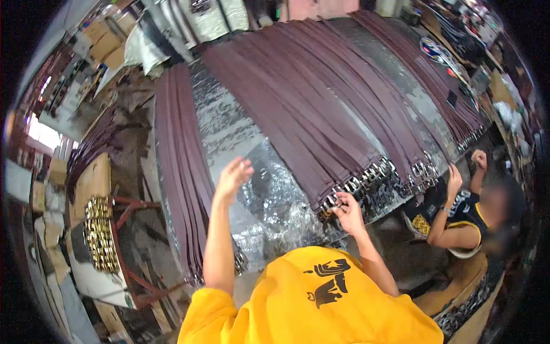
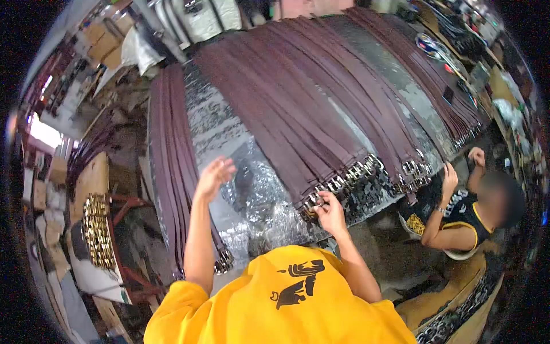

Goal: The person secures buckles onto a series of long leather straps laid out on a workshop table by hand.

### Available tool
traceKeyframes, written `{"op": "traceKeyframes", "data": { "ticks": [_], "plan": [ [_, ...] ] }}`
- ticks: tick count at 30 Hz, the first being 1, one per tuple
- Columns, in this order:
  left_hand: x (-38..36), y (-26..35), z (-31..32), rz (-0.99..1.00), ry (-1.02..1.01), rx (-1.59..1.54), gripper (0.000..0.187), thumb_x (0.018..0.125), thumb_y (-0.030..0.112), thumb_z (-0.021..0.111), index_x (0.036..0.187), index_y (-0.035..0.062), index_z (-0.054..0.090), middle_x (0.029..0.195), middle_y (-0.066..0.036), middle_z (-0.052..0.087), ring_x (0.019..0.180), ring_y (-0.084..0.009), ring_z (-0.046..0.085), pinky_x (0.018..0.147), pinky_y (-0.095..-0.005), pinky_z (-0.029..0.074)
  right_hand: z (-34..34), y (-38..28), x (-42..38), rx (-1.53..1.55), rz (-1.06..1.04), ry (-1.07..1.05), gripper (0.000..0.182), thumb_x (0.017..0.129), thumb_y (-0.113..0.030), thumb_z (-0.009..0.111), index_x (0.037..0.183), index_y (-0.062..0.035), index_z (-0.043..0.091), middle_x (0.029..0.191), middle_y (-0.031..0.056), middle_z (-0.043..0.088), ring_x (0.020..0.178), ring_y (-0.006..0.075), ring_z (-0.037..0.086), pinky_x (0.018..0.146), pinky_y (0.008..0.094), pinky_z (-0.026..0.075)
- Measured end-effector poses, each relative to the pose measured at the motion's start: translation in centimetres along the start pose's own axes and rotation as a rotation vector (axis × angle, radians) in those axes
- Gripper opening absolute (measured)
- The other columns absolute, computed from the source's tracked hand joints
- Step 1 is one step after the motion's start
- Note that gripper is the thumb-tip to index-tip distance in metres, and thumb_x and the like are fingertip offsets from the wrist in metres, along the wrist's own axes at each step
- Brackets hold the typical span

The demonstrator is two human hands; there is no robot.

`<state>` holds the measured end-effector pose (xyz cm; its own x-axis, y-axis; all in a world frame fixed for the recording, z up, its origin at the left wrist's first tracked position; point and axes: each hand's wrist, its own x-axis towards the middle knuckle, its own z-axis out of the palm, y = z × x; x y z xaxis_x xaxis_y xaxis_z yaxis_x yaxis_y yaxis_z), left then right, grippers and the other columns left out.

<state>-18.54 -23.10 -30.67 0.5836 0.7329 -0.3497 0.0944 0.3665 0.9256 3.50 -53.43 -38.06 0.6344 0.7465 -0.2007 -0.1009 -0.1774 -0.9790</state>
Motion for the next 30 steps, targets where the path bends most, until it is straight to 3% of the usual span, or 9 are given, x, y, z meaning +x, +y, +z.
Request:
{"op": "traceKeyframes", "data": {
  "ticks": [3, 7, 9, 11, 14, 17, 19, 25, 30],
  "plan": [
    [-8.8, -5.0, -1.5, 0.010, 0.054, 0.039, 0.048, 0.092, 0.021, 0.054, 0.132, 0.0015, 0.040, 0.119, -0.013, 0.058, 0.097, -0.0198, 0.061, 0.079, -0.0293, 0.047, -0.1, -0.3, 0.8, -0.465, -0.216, 0.059, 0.038, 0.075, 0.007, 0.062, 0.110, -0.0012, 0.052, 0.095, 0.0091, 0.051, 0.081, 0.0150, 0.058, 0.066, 0.0263, 0.048],
    [-17.9, -8.0, -5.4, 0.193, 0.510, 0.250, 0.035, 0.088, 0.013, 0.058, 0.119, -0.0009, 0.051, 0.105, -0.013, 0.064, 0.086, -0.0169, 0.063, 0.078, -0.0308, 0.049, 2.0, -7.4, -1.2, -1.064, -0.450, 0.140, 0.031, 0.074, -0.011, 0.067, 0.102, -0.0015, 0.057, 0.103, 0.0160, 0.051, 0.097, 0.0346, 0.050, 0.083, 0.0425, 0.040],
    [-22.0, -6.5, -6.8, 0.135, 0.904, 0.678, 0.025, 0.083, 0.013, 0.064, 0.103, -0.0015, 0.061, 0.091, -0.015, 0.066, 0.082, -0.0215, 0.065, 0.074, -0.0315, 0.050, 3.4, -7.8, -1.4, -0.992, -0.588, 0.098, 0.025, 0.075, -0.010, 0.066, 0.098, -0.0016, 0.058, 0.096, 0.0159, 0.054, 0.089, 0.0327, 0.054, 0.077, 0.0414, 0.043],
    [-25.0, -7.0, -9.1, -0.050, 1.004, 0.976, 0.028, 0.079, 0.020, 0.068, 0.097, -0.0002, 0.063, 0.089, -0.017, 0.066, 0.080, -0.0296, 0.065, 0.074, -0.0363, 0.050, 5.5, -6.8, -1.9, -0.734, -0.430, -0.223, 0.018, 0.077, -0.009, 0.064, 0.093, -0.0011, 0.060, 0.087, 0.0152, 0.057, 0.078, 0.0313, 0.058, 0.070, 0.0393, 0.047],
    [-26.7, -7.2, -8.4, -0.340, 0.907, 1.199, 0.036, 0.074, 0.029, 0.072, 0.094, 0.0010, 0.064, 0.091, -0.018, 0.065, 0.081, -0.0347, 0.063, 0.074, -0.0417, 0.050, 9.3, -1.4, -2.0, -0.799, -0.422, -0.522, 0.019, 0.079, -0.014, 0.062, 0.094, -0.0020, 0.061, 0.086, 0.0157, 0.059, 0.079, 0.0342, 0.061, 0.071, 0.0407, 0.049],
    [-26.4, -9.7, -7.1, -0.259, 0.912, 1.454, 0.045, 0.068, 0.034, 0.076, 0.093, -0.0007, 0.061, 0.101, -0.015, 0.055, 0.100, -0.0321, 0.050, 0.080, -0.0432, 0.044, 13.2, 1.1, -2.0, -0.983, -0.524, -0.404, 0.028, 0.079, -0.017, 0.063, 0.103, -0.0040, 0.059, 0.100, 0.0154, 0.056, 0.092, 0.0362, 0.057, 0.076, 0.0438, 0.048],
    [-26.0, -9.7, -6.7, -0.309, 0.890, 1.441, 0.048, 0.067, 0.032, 0.076, 0.095, -0.0016, 0.059, 0.102, -0.014, 0.052, 0.102, -0.0316, 0.047, 0.082, -0.0436, 0.043, 14.8, 2.2, -1.4, -1.081, -0.558, -0.271, 0.028, 0.078, -0.018, 0.063, 0.103, -0.0040, 0.059, 0.102, 0.0153, 0.055, 0.093, 0.0364, 0.056, 0.078, 0.0448, 0.047],
    [-25.7, -8.4, -7.2, -0.328, 0.886, 1.211, 0.048, 0.066, 0.029, 0.075, 0.097, -0.0020, 0.056, 0.101, -0.020, 0.059, 0.098, -0.0330, 0.055, 0.083, -0.0430, 0.044, 14.5, 4.0, -0.4, -1.081, -0.450, -0.388, 0.031, 0.078, -0.018, 0.063, 0.106, -0.0055, 0.056, 0.100, 0.0171, 0.055, 0.092, 0.0360, 0.056, 0.078, 0.0461, 0.046],
    [-25.2, -7.4, -7.3, -0.180, 0.827, 0.633, 0.052, 0.067, 0.027, 0.076, 0.101, -0.0045, 0.054, 0.090, -0.020, 0.063, 0.077, -0.0289, 0.061, 0.072, -0.0378, 0.047, 14.3, 2.9, -1.5, -1.008, -0.381, -0.335, 0.031, 0.077, -0.020, 0.064, 0.101, -0.0031, 0.054, 0.096, 0.0188, 0.058, 0.091, 0.0365, 0.057, 0.078, 0.0468, 0.046]
  ]
}}
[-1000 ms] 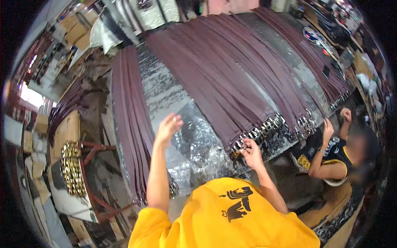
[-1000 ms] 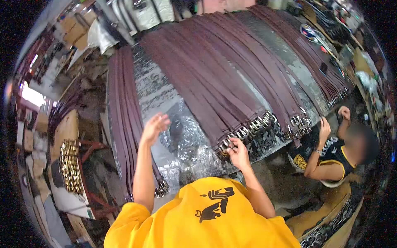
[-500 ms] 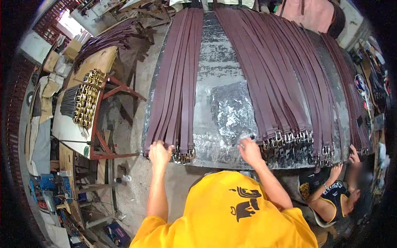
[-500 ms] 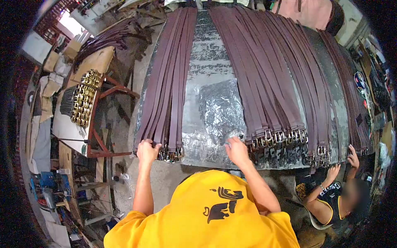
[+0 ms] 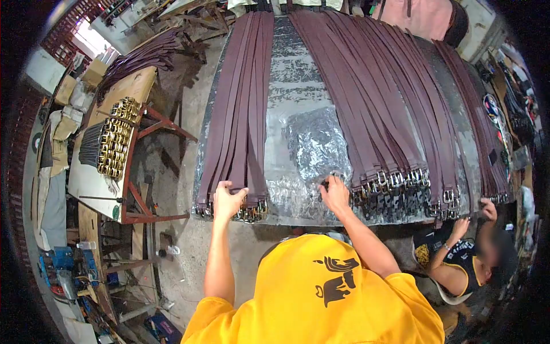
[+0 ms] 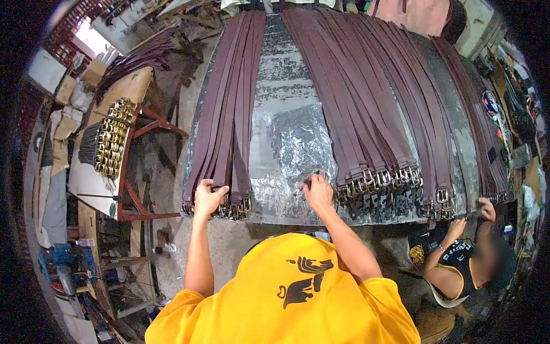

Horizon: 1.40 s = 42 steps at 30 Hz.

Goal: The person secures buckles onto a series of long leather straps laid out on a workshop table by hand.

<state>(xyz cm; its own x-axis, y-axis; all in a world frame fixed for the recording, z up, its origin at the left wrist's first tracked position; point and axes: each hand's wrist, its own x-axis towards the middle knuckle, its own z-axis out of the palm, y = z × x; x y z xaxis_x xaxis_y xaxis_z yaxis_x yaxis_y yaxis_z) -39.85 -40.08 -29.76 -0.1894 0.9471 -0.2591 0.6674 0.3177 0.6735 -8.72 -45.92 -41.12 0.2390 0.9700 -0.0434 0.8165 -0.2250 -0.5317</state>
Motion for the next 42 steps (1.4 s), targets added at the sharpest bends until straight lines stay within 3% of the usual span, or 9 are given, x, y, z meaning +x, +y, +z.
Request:
{"op": "traceKeyframes", "data": {
  "ticks": [4, 8, 13, 17, 22, 29, 34, 38, 42],
  "plan": [
    [-1.4, 3.0, 1.0, -0.094, -0.309, -0.636, 0.032, 0.081, 0.016, 0.070, 0.101, -0.0046, 0.055, 0.073, -0.005, 0.060, 0.047, -0.0076, 0.048, 0.045, -0.0217, 0.041, 1.1, 0.3, -0.1, -0.022, 0.055, 0.055, 0.047, 0.075, -0.023, 0.067, 0.109, -0.0017, 0.044, 0.091, 0.0204, 0.060, 0.082, 0.0398, 0.059, 0.072, 0.0481, 0.047],
    [-3.1, 2.6, 4.6, -0.084, -0.528, -0.857, 0.057, 0.084, 0.012, 0.066, 0.126, -0.0098, 0.036, 0.081, -0.005, 0.056, 0.061, -0.0122, 0.059, 0.053, -0.0240, 0.048, 1.6, 1.7, 0.4, 0.132, 0.286, -0.037, 0.057, 0.072, -0.023, 0.070, 0.116, -0.0034, 0.039, 0.078, 0.0178, 0.063, 0.077, 0.0391, 0.061, 0.069, 0.0464, 0.048],
    [-6.6, 4.0, 7.0, -0.109, -0.830, -1.010, 0.042, 0.085, 0.003, 0.060, 0.123, 0.0037, 0.040, 0.093, -0.011, 0.062, 0.078, -0.0207, 0.064, 0.066, -0.0307, 0.052, 0.1, 3.2, -1.0, 0.243, 0.317, -0.037, 0.038, 0.071, -0.020, 0.072, 0.103, -0.0029, 0.059, 0.075, 0.0142, 0.064, 0.076, 0.0334, 0.063, 0.069, 0.0408, 0.049],
    [-7.2, 4.5, 9.1, -0.135, -0.807, -1.026, 0.038, 0.088, 0.005, 0.058, 0.121, 0.0060, 0.041, 0.093, -0.010, 0.062, 0.080, -0.0192, 0.063, 0.068, -0.0304, 0.051, 0.6, 5.4, -1.8, 0.316, 0.379, -0.050, 0.028, 0.073, -0.024, 0.071, 0.092, -0.0052, 0.062, 0.078, 0.0142, 0.065, 0.079, 0.0295, 0.063, 0.071, 0.0386, 0.048],
    [-6.4, 5.4, 10.4, -0.048, -0.821, -1.011, 0.031, 0.088, 0.007, 0.059, 0.116, 0.0078, 0.045, 0.094, -0.006, 0.061, 0.079, -0.0167, 0.062, 0.070, -0.0315, 0.050, -3.0, 3.5, -2.6, 0.516, 0.540, -0.177, 0.024, 0.074, -0.017, 0.072, 0.081, -0.0011, 0.057, 0.070, 0.0098, 0.064, 0.057, 0.0187, 0.062, 0.055, 0.0316, 0.049],
    [-6.5, 6.2, 11.1, -0.055, -0.809, -0.977, 0.030, 0.086, 0.007, 0.061, 0.113, 0.0083, 0.046, 0.091, -0.005, 0.062, 0.078, -0.0158, 0.061, 0.069, -0.0320, 0.051, -2.3, 6.0, -4.3, 0.638, 0.468, -0.130, 0.032, 0.075, -0.010, 0.072, 0.101, 0.0016, 0.057, 0.063, 0.0042, 0.058, 0.052, 0.0099, 0.054, 0.044, 0.0265, 0.045],
    [-7.0, 5.9, 11.2, -0.040, -0.859, -0.977, 0.038, 0.082, 0.001, 0.063, 0.115, 0.0083, 0.045, 0.091, -0.006, 0.062, 0.078, -0.0164, 0.061, 0.071, -0.0315, 0.051, -4.8, 5.4, -6.5, 0.956, 0.418, -0.258, 0.023, 0.082, -0.003, 0.063, 0.104, 0.0034, 0.059, 0.078, 0.0012, 0.062, 0.071, 0.0087, 0.055, 0.067, 0.0222, 0.044],
    [-7.6, 6.8, 10.2, -0.132, -0.878, -1.090, 0.042, 0.081, -0.001, 0.064, 0.116, 0.0082, 0.044, 0.092, -0.006, 0.062, 0.080, -0.0165, 0.061, 0.072, -0.0312, 0.051, -6.0, 4.4, -6.9, 1.078, 0.501, -0.134, 0.014, 0.082, -0.003, 0.064, 0.095, -0.0023, 0.061, 0.076, 0.0008, 0.061, 0.067, 0.0075, 0.054, 0.060, 0.0204, 0.042],
    [-7.1, 6.9, 9.5, -0.137, -0.893, -1.079, 0.041, 0.081, -0.001, 0.064, 0.116, 0.0068, 0.043, 0.093, -0.006, 0.061, 0.082, -0.0162, 0.061, 0.072, -0.0317, 0.051, -5.4, 4.7, -7.2, 1.239, 0.459, -0.049, 0.032, 0.082, 0.000, 0.062, 0.112, -0.0025, 0.050, 0.070, -0.0003, 0.054, 0.064, 0.0103, 0.056, 0.052, 0.0224, 0.044]
  ]
}}
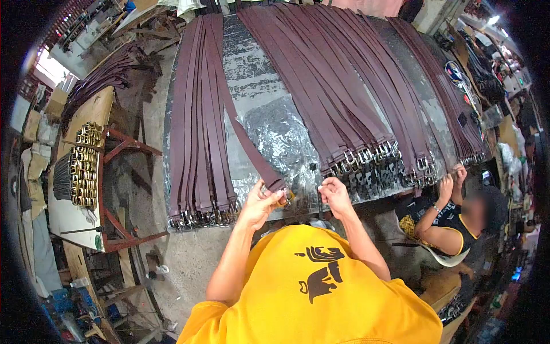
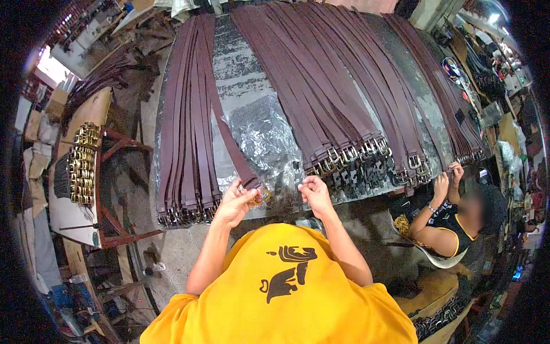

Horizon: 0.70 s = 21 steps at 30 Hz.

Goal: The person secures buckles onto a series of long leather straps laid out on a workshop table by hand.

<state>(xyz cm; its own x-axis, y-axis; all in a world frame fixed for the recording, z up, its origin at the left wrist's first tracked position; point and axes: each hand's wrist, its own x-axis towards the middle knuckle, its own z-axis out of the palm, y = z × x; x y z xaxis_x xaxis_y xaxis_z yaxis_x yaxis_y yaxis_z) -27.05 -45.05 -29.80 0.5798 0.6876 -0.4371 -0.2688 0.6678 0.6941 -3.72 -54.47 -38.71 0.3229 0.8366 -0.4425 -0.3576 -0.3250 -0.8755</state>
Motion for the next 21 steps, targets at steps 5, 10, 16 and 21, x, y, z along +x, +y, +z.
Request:
{"op": "traceKeyframes", "data": {
  "ticks": [5, 10, 16, 21],
  "plan": [
    [-0.2, 1.4, 0.0, 0.004, -0.069, -0.104, 0.039, 0.083, 0.001, 0.063, 0.116, 0.0047, 0.042, 0.091, -0.007, 0.061, 0.085, -0.0167, 0.061, 0.073, -0.0333, 0.051, 1.7, -3.7, -3.8, 0.109, 0.100, -0.265, 0.038, 0.078, 0.005, 0.062, 0.115, 0.0015, 0.051, 0.076, 0.0056, 0.057, 0.063, 0.0152, 0.060, 0.055, 0.0274, 0.052],
    [0.0, 1.9, -0.7, 0.009, -0.064, -0.176, 0.050, 0.082, 0.003, 0.065, 0.122, 0.0020, 0.036, 0.089, -0.009, 0.061, 0.080, -0.0188, 0.061, 0.073, -0.0346, 0.052, -2.8, -4.2, -3.9, -0.377, 0.286, -0.693, 0.016, 0.078, -0.001, 0.068, 0.093, 0.0018, 0.065, 0.077, 0.0050, 0.065, 0.071, 0.0107, 0.062, 0.064, 0.0238, 0.050],
    [0.5, 2.6, -0.1, -0.002, -0.163, -0.203, 0.054, 0.081, 0.003, 0.066, 0.126, 0.0011, 0.037, 0.088, -0.008, 0.061, 0.079, -0.0176, 0.062, 0.074, -0.0327, 0.052, -1.4, -4.6, -3.2, -0.286, 0.179, -0.612, 0.008, 0.089, -0.004, 0.054, 0.094, 0.0000, 0.058, 0.080, 0.0064, 0.065, 0.070, 0.0126, 0.060, 0.064, 0.0245, 0.049],
    [0.9, 2.9, 1.0, 0.041, -0.170, -0.203, 0.050, 0.082, 0.005, 0.065, 0.126, 0.0011, 0.042, 0.086, -0.004, 0.061, 0.080, -0.0155, 0.061, 0.075, -0.0308, 0.050, 3.9, -3.3, -1.3, -0.027, -0.068, -0.408, 0.007, 0.091, -0.002, 0.050, 0.098, -0.0020, 0.052, 0.081, 0.0051, 0.062, 0.070, 0.0112, 0.058, 0.064, 0.0242, 0.048]
  ]
}}
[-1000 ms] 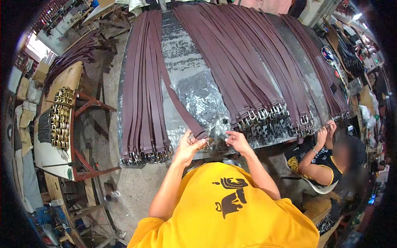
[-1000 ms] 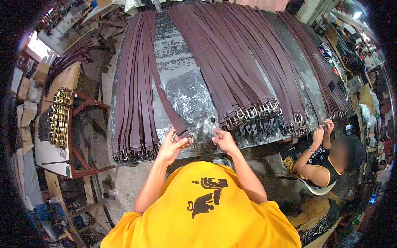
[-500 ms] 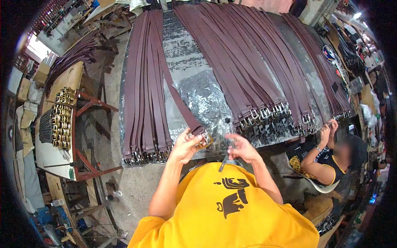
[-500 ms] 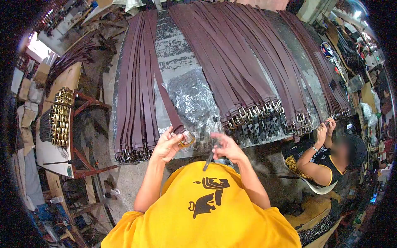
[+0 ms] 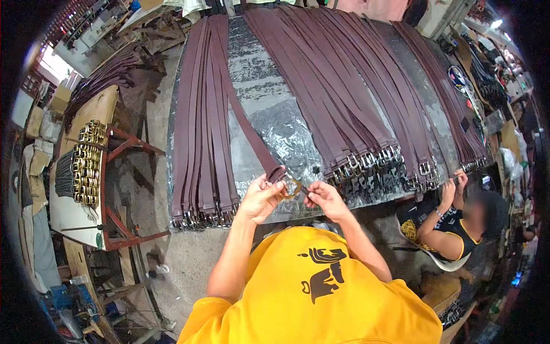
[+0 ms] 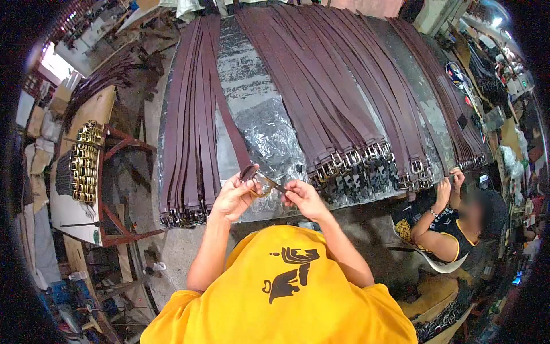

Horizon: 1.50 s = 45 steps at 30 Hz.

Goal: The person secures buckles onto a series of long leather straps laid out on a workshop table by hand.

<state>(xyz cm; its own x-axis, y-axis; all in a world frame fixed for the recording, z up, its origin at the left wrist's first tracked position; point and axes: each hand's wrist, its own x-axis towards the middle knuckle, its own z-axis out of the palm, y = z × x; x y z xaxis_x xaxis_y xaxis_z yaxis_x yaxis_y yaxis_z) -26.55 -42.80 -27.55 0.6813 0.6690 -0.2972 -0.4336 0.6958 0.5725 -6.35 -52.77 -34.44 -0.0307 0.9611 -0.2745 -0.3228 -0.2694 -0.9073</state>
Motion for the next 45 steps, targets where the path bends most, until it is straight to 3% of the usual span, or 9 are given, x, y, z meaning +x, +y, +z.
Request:
{"op": "traceKeyframes", "data": {
  "ticks": [9, 14, 17, 23, 29, 35, 38, 39, 45],
  "plan": [
    [-0.2, 1.5, 0.0, 0.030, -0.091, -0.060, 0.046, 0.084, 0.007, 0.063, 0.126, 0.0023, 0.043, 0.086, -0.002, 0.061, 0.083, -0.0149, 0.061, 0.078, -0.0295, 0.049, 2.9, -1.0, 1.7, 0.083, -0.019, 0.098, 0.009, 0.092, -0.002, 0.049, 0.099, -0.0046, 0.052, 0.083, 0.0024, 0.060, 0.075, 0.0092, 0.058, 0.067, 0.0228, 0.048],
    [-0.2, 1.2, 0.5, 0.002, -0.074, -0.066, 0.033, 0.085, 0.007, 0.062, 0.115, 0.0029, 0.049, 0.086, -0.005, 0.062, 0.079, -0.0154, 0.062, 0.074, -0.0298, 0.051, 4.6, -2.6, 2.3, 0.125, -0.124, -0.109, 0.009, 0.091, -0.011, 0.055, 0.098, -0.0052, 0.053, 0.085, 0.0010, 0.060, 0.075, 0.0095, 0.058, 0.069, 0.0244, 0.048],
    [0.1, 1.1, 0.5, -0.002, -0.033, 0.011, 0.039, 0.085, 0.011, 0.063, 0.119, 0.0017, 0.047, 0.088, -0.005, 0.063, 0.083, -0.0154, 0.062, 0.078, -0.0310, 0.049, 5.5, -3.8, 2.2, 0.136, -0.147, -0.141, 0.012, 0.091, -0.014, 0.056, 0.097, -0.0047, 0.054, 0.085, 0.0009, 0.061, 0.075, 0.0094, 0.058, 0.068, 0.0241, 0.047],
    [0.7, 1.1, -0.1, 0.035, 0.063, 0.112, 0.021, 0.084, 0.009, 0.063, 0.101, 0.0045, 0.051, 0.087, -0.007, 0.064, 0.079, -0.0163, 0.064, 0.071, -0.0300, 0.052, 6.3, -5.4, 1.6, 0.107, -0.160, -0.113, 0.012, 0.090, -0.016, 0.058, 0.098, -0.0069, 0.054, 0.089, 0.0030, 0.063, 0.073, 0.0101, 0.059, 0.062, 0.0225, 0.047],
    [0.6, 2.3, 0.9, 0.059, 0.026, 0.173, 0.019, 0.083, 0.007, 0.063, 0.099, 0.0049, 0.052, 0.082, -0.005, 0.062, 0.071, -0.0130, 0.061, 0.062, -0.0258, 0.050, 6.2, -5.2, 1.5, 0.088, -0.163, -0.101, 0.008, 0.091, -0.010, 0.054, 0.097, -0.0053, 0.053, 0.084, 0.0054, 0.063, 0.067, 0.0100, 0.059, 0.057, 0.0212, 0.047],
    [0.7, 2.8, 2.1, 0.094, 0.031, 0.177, 0.020, 0.083, 0.004, 0.060, 0.101, 0.0044, 0.051, 0.086, -0.007, 0.061, 0.077, -0.0163, 0.060, 0.070, -0.0322, 0.050, 6.7, -5.5, 1.4, 0.072, -0.146, -0.080, 0.006, 0.091, -0.005, 0.050, 0.097, -0.0033, 0.052, 0.080, 0.0067, 0.062, 0.063, 0.0111, 0.059, 0.058, 0.0226, 0.048],
    [0.8, 2.8, 2.3, 0.142, -0.034, -0.035, 0.020, 0.085, 0.003, 0.055, 0.104, 0.0029, 0.049, 0.089, -0.010, 0.059, 0.085, -0.0213, 0.060, 0.078, -0.0377, 0.050, 5.8, -4.5, 1.9, -0.029, -0.152, -0.084, 0.006, 0.091, -0.004, 0.048, 0.097, -0.0022, 0.051, 0.081, 0.0072, 0.062, 0.065, 0.0122, 0.060, 0.059, 0.0236, 0.049],
    [1.2, 2.7, 2.1, 0.155, -0.035, -0.067, 0.024, 0.087, 0.002, 0.050, 0.110, 0.0034, 0.044, 0.096, -0.012, 0.057, 0.091, -0.0255, 0.059, 0.081, -0.0414, 0.049, 5.7, -4.2, 2.0, -0.054, -0.160, -0.062, 0.006, 0.091, -0.003, 0.048, 0.096, -0.0019, 0.050, 0.081, 0.0073, 0.062, 0.065, 0.0125, 0.060, 0.060, 0.0238, 0.049],
    [1.7, 1.6, 2.8, 0.260, -0.038, 0.244, 0.051, 0.080, -0.004, 0.059, 0.120, 0.0089, 0.032, 0.105, -0.014, 0.054, 0.096, -0.0237, 0.057, 0.082, -0.0386, 0.049, 4.9, -4.9, 1.6, -0.105, -0.116, -0.065, 0.004, 0.091, -0.002, 0.045, 0.094, -0.0008, 0.047, 0.087, 0.0072, 0.062, 0.070, 0.0117, 0.060, 0.063, 0.0245, 0.048]
  ]
}}
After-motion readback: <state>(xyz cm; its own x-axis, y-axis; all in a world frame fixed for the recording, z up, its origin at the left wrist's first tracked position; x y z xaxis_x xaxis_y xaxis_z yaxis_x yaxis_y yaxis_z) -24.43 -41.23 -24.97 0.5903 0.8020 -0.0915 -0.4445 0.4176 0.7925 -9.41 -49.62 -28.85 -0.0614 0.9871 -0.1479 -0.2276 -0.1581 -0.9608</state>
